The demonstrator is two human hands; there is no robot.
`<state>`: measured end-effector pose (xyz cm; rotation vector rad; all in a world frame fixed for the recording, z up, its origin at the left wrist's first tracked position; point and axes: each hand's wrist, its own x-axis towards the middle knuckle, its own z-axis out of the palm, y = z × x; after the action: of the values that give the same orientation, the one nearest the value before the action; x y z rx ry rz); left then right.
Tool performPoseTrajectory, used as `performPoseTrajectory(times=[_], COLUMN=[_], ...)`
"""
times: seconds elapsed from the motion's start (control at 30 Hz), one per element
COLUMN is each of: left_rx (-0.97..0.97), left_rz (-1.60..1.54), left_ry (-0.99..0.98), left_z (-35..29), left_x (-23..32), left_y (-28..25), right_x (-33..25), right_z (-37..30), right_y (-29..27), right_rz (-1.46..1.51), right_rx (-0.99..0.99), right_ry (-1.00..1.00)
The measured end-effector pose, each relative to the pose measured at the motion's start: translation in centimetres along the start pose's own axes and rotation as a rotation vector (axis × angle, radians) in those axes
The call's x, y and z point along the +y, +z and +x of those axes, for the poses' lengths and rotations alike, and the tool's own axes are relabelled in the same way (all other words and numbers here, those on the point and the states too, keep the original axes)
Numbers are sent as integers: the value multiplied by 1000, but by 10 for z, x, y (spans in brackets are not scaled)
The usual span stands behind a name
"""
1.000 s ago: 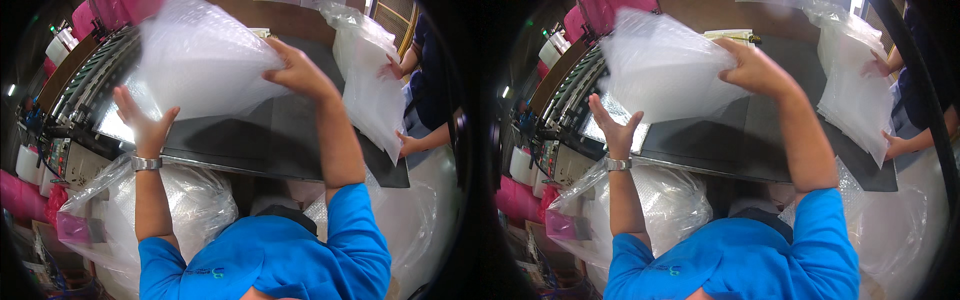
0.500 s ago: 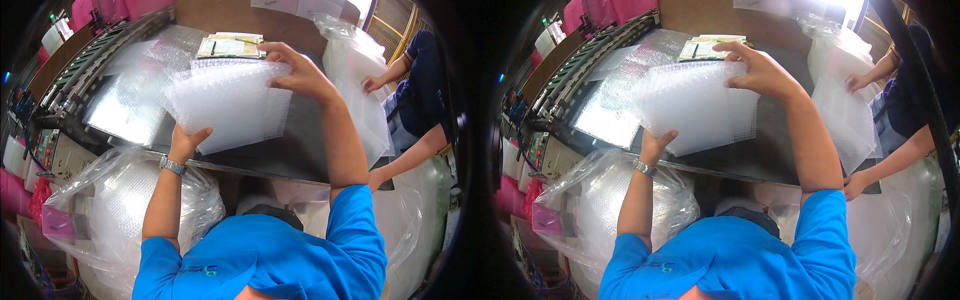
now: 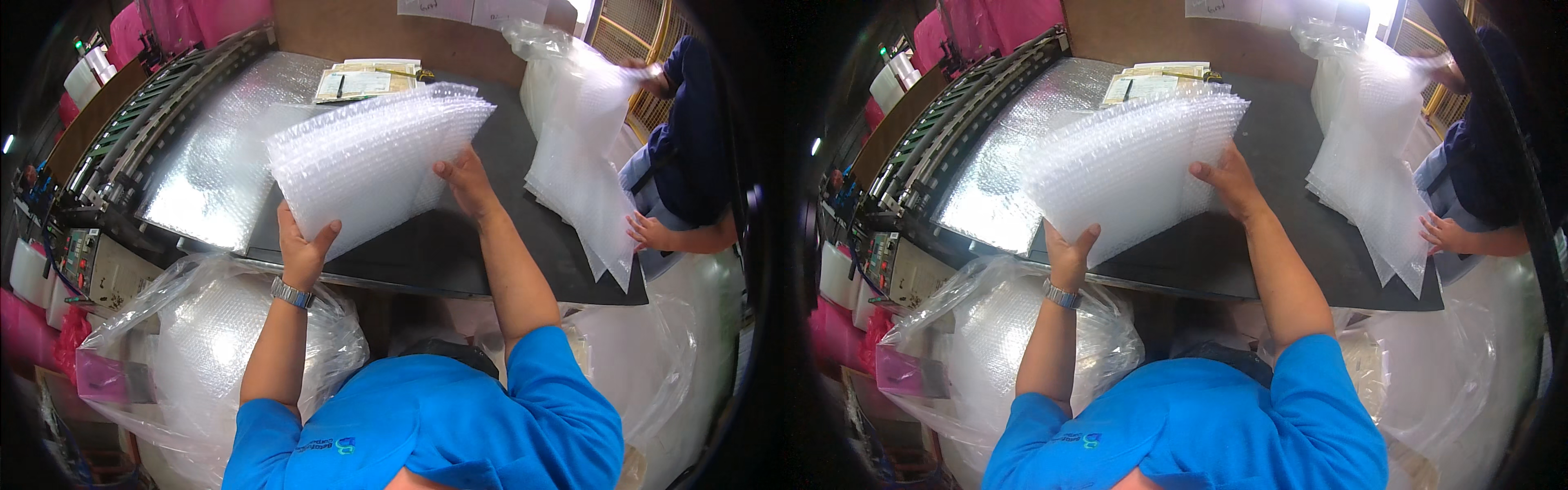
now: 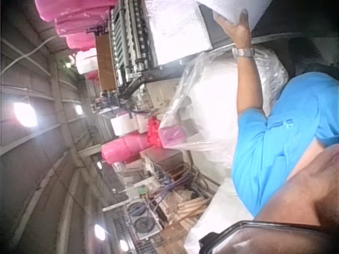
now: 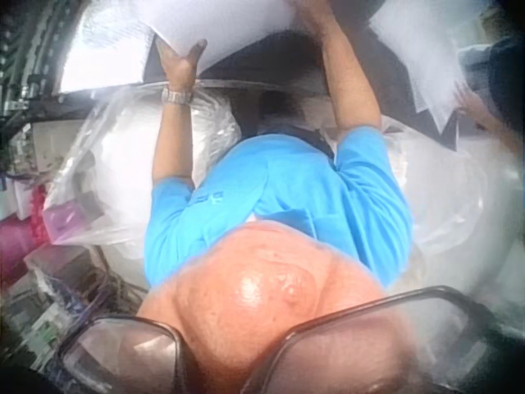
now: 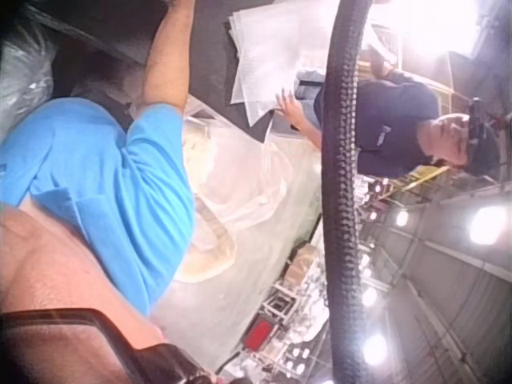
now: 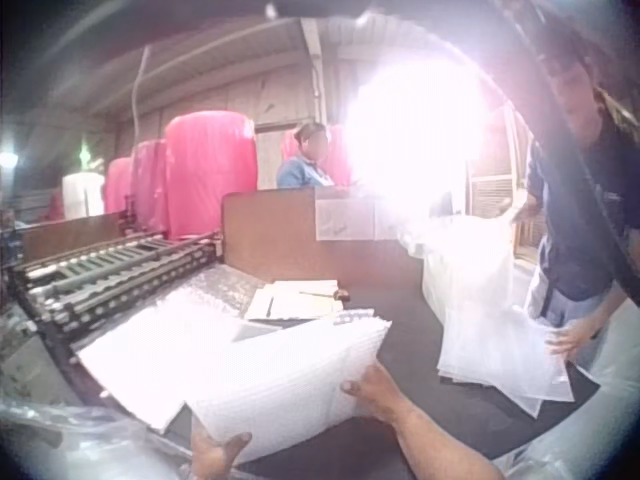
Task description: The person stands at a table and repeatedly picks up stacks of bubble wrap, separates individual sheets, and places them into a neat pile. Another person is visible in the background performing a similar task.
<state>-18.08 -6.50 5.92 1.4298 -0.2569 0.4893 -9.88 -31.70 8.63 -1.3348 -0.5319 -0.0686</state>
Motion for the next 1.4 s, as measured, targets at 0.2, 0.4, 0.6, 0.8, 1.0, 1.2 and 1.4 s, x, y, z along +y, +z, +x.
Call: performPoseTrajectory(times=[0.2, 0.4, 0.6, 0.8, 1.0, 1.2, 1.4], left_rx=[44, 558, 879, 981, 991, 956, 1025], left_rz=[213, 526, 936, 1034, 1087, 1144, 515], left_ry=[-29, 354, 564, 530, 525, 479, 397], left_z=[0, 4, -5, -28, -39, -43, -33], left_x=[-18, 12, 44, 54, 54, 59, 74], left_y=[-8, -40, -103, -139, -146, -151, -132], right_x=[54, 86, 85, 91, 93, 92, 95], right_z=[3, -26, -26, -23, -25, -25, -24], right_y=[-6, -5, -9, -13, -14, -15, -17], right_rz=[-304, -485, -452, -310, -352, -359, -389], right_rx=[160, 164, 128, 139, 115, 104, 116], right_ry=[72, 180, 194, 209, 194, 195, 197])
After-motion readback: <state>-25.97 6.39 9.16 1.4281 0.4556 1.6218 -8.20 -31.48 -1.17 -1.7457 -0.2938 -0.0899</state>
